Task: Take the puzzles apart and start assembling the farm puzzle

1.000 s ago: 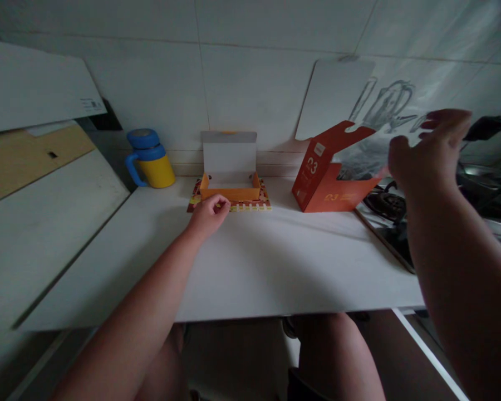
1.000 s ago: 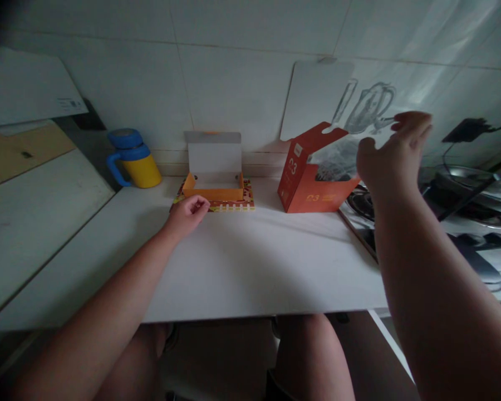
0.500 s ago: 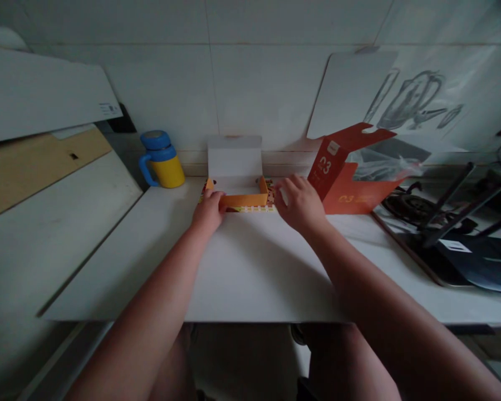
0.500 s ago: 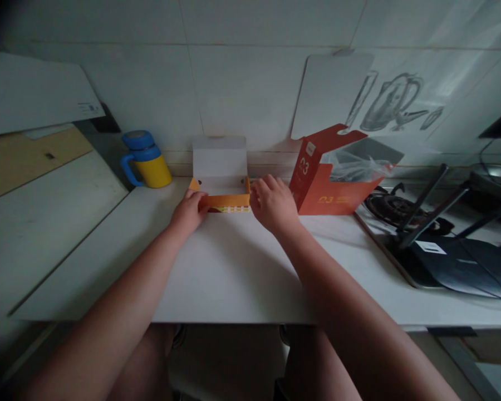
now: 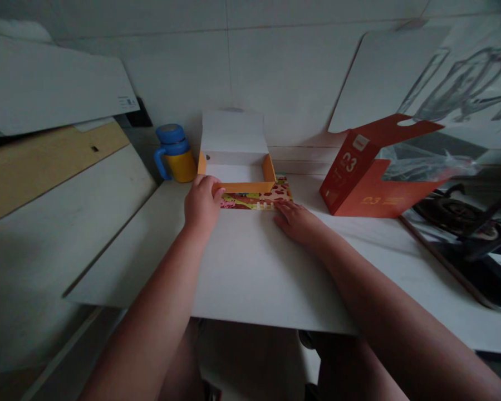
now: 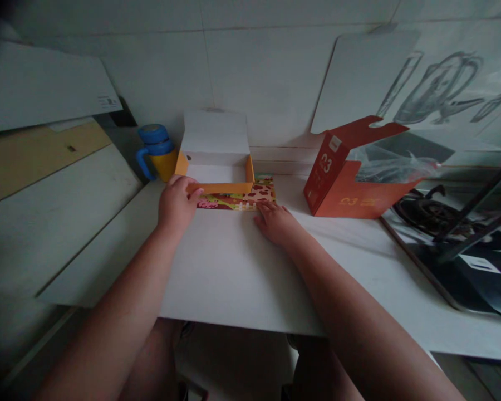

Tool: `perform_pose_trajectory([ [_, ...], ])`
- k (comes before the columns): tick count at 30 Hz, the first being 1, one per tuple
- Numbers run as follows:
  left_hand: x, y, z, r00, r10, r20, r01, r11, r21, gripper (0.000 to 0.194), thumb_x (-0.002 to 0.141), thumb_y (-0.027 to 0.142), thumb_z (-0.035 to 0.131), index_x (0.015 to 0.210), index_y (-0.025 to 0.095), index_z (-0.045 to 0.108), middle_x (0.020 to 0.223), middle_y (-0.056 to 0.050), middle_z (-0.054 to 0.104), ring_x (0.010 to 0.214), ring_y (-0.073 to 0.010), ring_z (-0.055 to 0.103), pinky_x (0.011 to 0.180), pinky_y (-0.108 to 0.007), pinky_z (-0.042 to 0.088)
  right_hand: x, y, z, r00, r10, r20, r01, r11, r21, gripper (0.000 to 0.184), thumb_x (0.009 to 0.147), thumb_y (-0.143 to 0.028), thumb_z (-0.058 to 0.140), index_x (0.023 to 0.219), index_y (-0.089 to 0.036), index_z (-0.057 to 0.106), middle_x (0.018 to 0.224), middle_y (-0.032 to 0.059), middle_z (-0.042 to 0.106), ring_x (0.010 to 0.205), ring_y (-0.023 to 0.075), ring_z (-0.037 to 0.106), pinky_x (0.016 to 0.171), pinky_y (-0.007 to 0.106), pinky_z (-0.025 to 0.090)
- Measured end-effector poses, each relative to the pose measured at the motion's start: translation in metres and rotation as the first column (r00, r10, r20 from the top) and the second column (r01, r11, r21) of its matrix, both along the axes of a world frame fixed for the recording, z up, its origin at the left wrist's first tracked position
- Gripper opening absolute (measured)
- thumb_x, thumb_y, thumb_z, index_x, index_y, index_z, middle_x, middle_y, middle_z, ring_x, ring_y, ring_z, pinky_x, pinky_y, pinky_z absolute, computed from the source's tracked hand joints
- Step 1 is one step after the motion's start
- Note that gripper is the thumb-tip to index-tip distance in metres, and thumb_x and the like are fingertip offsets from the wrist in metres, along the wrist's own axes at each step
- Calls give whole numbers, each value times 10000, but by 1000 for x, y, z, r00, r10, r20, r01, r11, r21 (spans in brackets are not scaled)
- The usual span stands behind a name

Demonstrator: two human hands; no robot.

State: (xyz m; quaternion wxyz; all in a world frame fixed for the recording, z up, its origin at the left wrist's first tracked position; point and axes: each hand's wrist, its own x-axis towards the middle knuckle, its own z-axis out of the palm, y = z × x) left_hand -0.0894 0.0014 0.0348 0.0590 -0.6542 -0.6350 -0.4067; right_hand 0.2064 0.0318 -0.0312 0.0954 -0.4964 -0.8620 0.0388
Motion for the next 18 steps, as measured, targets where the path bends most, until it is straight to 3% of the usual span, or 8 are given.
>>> perform_pose_trajectory([
  [4,5,-40,16,994,107,-19,-105,992,63,79,952,276,699,1013,225,692,1111,-61,669,929,-229,652,816,-331,482,4,2,-1,1000,20,-11,-20,1000,-15,643,1074,-468,407,1630,-146,437,1669,141,452,1527,319,445,1261,477,358],
  [7,4,-77,20,978,202,-58,-196,975,104,123,997,356,650,996,247,706,1059,-54,677,865,-222,641,747,-327,457,7,2,-2,999,29,-14,-29,999,-24,655,1067,-465,419,1640,-148,420,1680,141,433,1541,326,425,1267,504,346],
  [13,-20,-137,11,906,413,-87,-396,903,165,231,1021,453,599,988,255,714,995,-59,703,761,-216,637,721,-351,457,6,-3,-2,999,11,-33,-12,1000,-26,643,1064,-441,414,1645,-165,407,1691,146,413,1547,333,415,1252,557,359],
  [18,-47,-154,4,863,502,-55,-496,863,96,244,992,462,613,958,240,707,991,-89,760,910,-285,705,796,-394,514,5,-5,1,1000,-2,-16,1,999,-50,663,1063,-451,401,1656,-157,377,1703,158,386,1559,340,394,1227,621,371],
])
